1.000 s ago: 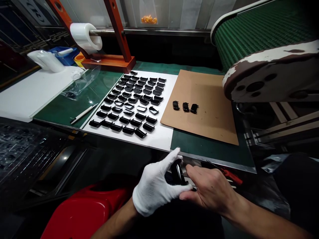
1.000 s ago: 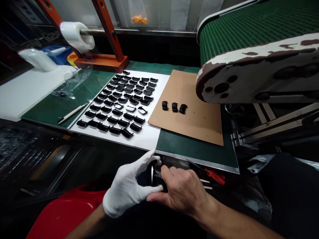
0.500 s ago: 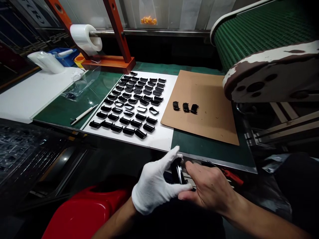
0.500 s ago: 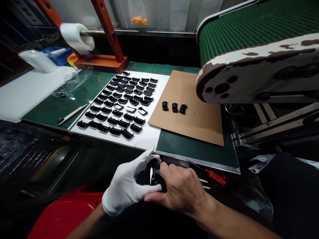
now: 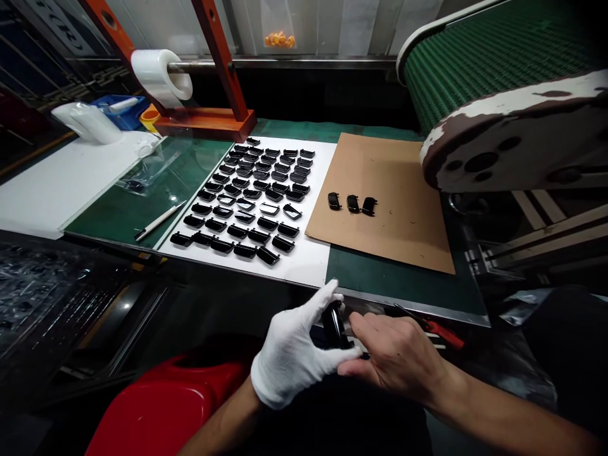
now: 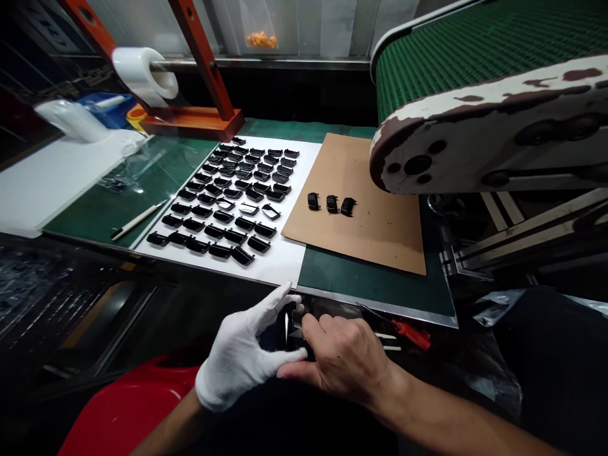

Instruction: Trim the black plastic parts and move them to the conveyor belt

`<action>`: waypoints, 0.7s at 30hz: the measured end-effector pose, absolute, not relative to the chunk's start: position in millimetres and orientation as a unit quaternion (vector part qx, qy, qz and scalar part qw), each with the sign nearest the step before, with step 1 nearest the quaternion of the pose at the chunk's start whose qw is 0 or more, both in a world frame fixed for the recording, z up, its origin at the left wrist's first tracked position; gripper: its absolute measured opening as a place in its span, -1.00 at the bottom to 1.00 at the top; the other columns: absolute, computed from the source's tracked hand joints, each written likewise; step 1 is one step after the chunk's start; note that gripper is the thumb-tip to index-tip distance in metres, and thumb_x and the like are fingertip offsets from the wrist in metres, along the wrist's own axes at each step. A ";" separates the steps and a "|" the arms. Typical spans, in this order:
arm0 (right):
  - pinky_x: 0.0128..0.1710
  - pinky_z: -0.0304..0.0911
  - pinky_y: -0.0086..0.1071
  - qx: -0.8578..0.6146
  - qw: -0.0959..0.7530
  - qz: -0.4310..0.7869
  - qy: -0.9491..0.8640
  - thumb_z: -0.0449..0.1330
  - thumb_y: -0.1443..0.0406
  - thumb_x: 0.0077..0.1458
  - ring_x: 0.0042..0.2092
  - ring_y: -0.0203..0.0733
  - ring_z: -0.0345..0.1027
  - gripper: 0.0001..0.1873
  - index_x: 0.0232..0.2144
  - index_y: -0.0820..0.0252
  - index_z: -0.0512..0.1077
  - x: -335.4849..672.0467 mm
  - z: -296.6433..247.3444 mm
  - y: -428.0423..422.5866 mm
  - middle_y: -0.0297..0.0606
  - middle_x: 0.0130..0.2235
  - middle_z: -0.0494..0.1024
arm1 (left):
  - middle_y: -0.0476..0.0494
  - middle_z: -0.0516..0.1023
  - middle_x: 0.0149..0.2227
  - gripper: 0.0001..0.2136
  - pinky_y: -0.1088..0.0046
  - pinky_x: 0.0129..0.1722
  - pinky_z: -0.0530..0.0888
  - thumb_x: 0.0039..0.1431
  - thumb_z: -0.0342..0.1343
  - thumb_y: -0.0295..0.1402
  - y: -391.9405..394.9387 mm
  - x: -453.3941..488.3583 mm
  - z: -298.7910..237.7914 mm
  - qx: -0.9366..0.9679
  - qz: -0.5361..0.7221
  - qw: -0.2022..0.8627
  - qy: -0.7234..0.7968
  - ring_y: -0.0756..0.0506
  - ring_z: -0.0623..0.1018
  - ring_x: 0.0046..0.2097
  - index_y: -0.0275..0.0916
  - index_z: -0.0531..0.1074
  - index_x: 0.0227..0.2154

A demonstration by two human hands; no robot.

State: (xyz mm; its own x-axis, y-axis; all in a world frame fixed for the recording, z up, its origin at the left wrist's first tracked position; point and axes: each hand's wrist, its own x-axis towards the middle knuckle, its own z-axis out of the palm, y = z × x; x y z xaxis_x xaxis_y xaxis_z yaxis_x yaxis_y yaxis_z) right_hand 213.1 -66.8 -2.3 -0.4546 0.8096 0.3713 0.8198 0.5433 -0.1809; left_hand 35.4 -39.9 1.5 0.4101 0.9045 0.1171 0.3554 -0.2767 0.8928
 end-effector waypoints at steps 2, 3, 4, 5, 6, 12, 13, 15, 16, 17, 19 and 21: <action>-0.63 -0.08 -0.37 -0.474 0.219 -0.001 -0.853 -0.36 -0.12 0.21 -0.66 -0.31 0.12 -0.26 -0.61 0.20 0.33 212.5 -3.6 -66.6 -0.35 -0.67 0.30 | -0.09 0.58 -0.10 -0.25 0.55 -0.08 0.53 -0.09 0.34 -0.23 -39.6 35.8 0.7 0.726 0.328 0.420 0.434 -0.06 0.61 -0.15 -0.26 0.21 0.18; -0.63 -0.07 -0.37 -0.471 0.226 0.010 -0.852 -0.35 -0.12 0.21 -0.66 -0.31 0.12 -0.27 -0.61 0.20 0.32 212.4 -3.7 -66.2 -0.36 -0.67 0.30 | -0.08 0.58 -0.10 -0.24 0.55 -0.07 0.53 -0.09 0.34 -0.23 -39.1 36.1 0.5 0.729 0.328 0.415 0.434 -0.06 0.60 -0.14 -0.25 0.20 0.19; -0.62 -0.05 -0.38 -0.468 0.237 0.022 -0.851 -0.34 -0.12 0.21 -0.66 -0.32 0.12 -0.28 -0.61 0.20 0.31 212.8 -3.4 -65.6 -0.36 -0.67 0.30 | -0.08 0.57 -0.09 -0.23 0.55 -0.05 0.52 -0.09 0.34 -0.24 -38.2 36.4 0.4 0.736 0.327 0.404 0.433 -0.05 0.60 -0.12 -0.23 0.17 0.20; -0.62 -0.04 -0.38 -0.466 0.249 0.032 -0.849 -0.31 -0.13 0.21 -0.65 -0.32 0.13 -0.30 -0.62 0.19 0.30 213.8 -2.6 -64.5 -0.36 -0.67 0.30 | -0.08 0.56 -0.08 -0.22 0.54 -0.04 0.51 -0.08 0.34 -0.25 -37.1 36.6 0.1 0.748 0.326 0.386 0.430 -0.06 0.59 -0.11 -0.22 0.15 0.21; -0.61 -0.02 -0.38 -0.466 0.259 0.039 -0.845 -0.29 -0.14 0.19 -0.64 -0.32 0.15 -0.31 -0.61 0.19 0.29 215.8 -1.4 -62.6 -0.37 -0.66 0.30 | -0.09 0.55 -0.06 -0.21 0.53 -0.03 0.50 -0.08 0.34 -0.25 -35.7 36.6 -0.3 0.765 0.325 0.361 0.424 -0.06 0.58 -0.09 -0.22 0.12 0.22; -0.49 0.15 -0.40 -0.616 0.149 -0.007 -0.774 -0.26 -0.09 0.23 -0.39 -0.19 0.41 -0.39 -0.21 0.22 0.37 259.5 -1.0 -23.1 -0.22 -0.35 0.53 | -0.23 0.45 0.07 -0.26 0.41 0.03 0.47 0.03 0.27 -0.27 -26.5 32.0 -9.4 0.844 0.320 0.168 0.397 -0.14 0.54 -0.01 -0.24 0.05 0.23; -0.45 0.17 -0.39 -0.656 0.103 -0.020 -0.747 -0.25 0.00 0.27 -0.32 -0.17 0.43 -0.47 -0.12 0.20 0.35 271.5 -5.0 -12.2 -0.21 -0.28 0.54 | -0.24 0.44 0.08 -0.28 0.40 0.04 0.47 0.04 0.26 -0.28 -25.4 30.2 -11.6 0.848 0.310 0.154 0.402 -0.15 0.53 0.00 -0.24 0.05 0.23; -0.38 0.18 -0.33 -0.696 0.081 -0.042 -0.712 -0.19 0.17 0.29 -0.25 -0.08 0.42 -0.58 -0.04 0.27 0.32 296.3 -16.7 10.2 -0.08 -0.20 0.52 | -0.25 0.42 0.10 -0.29 0.36 0.04 0.47 0.06 0.24 -0.27 -23.6 25.9 -15.8 0.853 0.291 0.139 0.410 -0.18 0.51 0.02 -0.23 0.04 0.23; -0.36 0.18 -0.30 -0.707 0.075 -0.050 -0.701 -0.17 0.25 0.28 -0.23 -0.04 0.41 -0.61 -0.02 0.31 0.31 308.4 -23.7 20.7 -0.03 -0.18 0.51 | -0.25 0.42 0.10 -0.29 0.34 0.04 0.47 0.07 0.23 -0.27 -23.0 23.6 -17.6 0.854 0.285 0.132 0.414 -0.18 0.51 0.03 -0.22 0.03 0.23; -0.36 0.17 -0.28 -0.715 0.069 -0.056 -0.694 -0.15 0.30 0.26 -0.25 -0.02 0.41 -0.62 0.00 0.35 0.31 319.7 -30.7 30.4 0.01 -0.19 0.51 | -0.24 0.42 0.10 -0.29 0.33 0.04 0.47 0.08 0.22 -0.27 -22.4 21.4 -19.1 0.855 0.281 0.126 0.417 -0.18 0.50 0.04 -0.20 0.02 0.24; -0.37 0.15 -0.26 -0.720 0.054 -0.063 -0.689 -0.12 0.34 0.23 -0.27 0.02 0.40 -0.62 -0.03 0.40 0.35 339.0 -43.0 45.9 0.07 -0.23 0.50 | -0.25 0.41 0.10 -0.28 0.32 0.04 0.47 0.08 0.22 -0.28 -21.4 17.2 -21.2 0.857 0.276 0.114 0.420 -0.18 0.48 0.06 -0.19 -0.01 0.24; -0.34 0.16 -0.23 -0.718 0.043 -0.067 -0.691 -0.07 0.34 0.21 -0.25 0.06 0.39 -0.64 -0.08 0.45 0.39 353.5 -50.5 54.1 0.11 -0.26 0.50 | -0.28 0.41 0.10 -0.25 0.32 0.05 0.46 0.06 0.24 -0.30 -20.1 13.2 -21.7 0.860 0.266 0.099 0.425 -0.18 0.47 0.08 -0.21 -0.03 0.25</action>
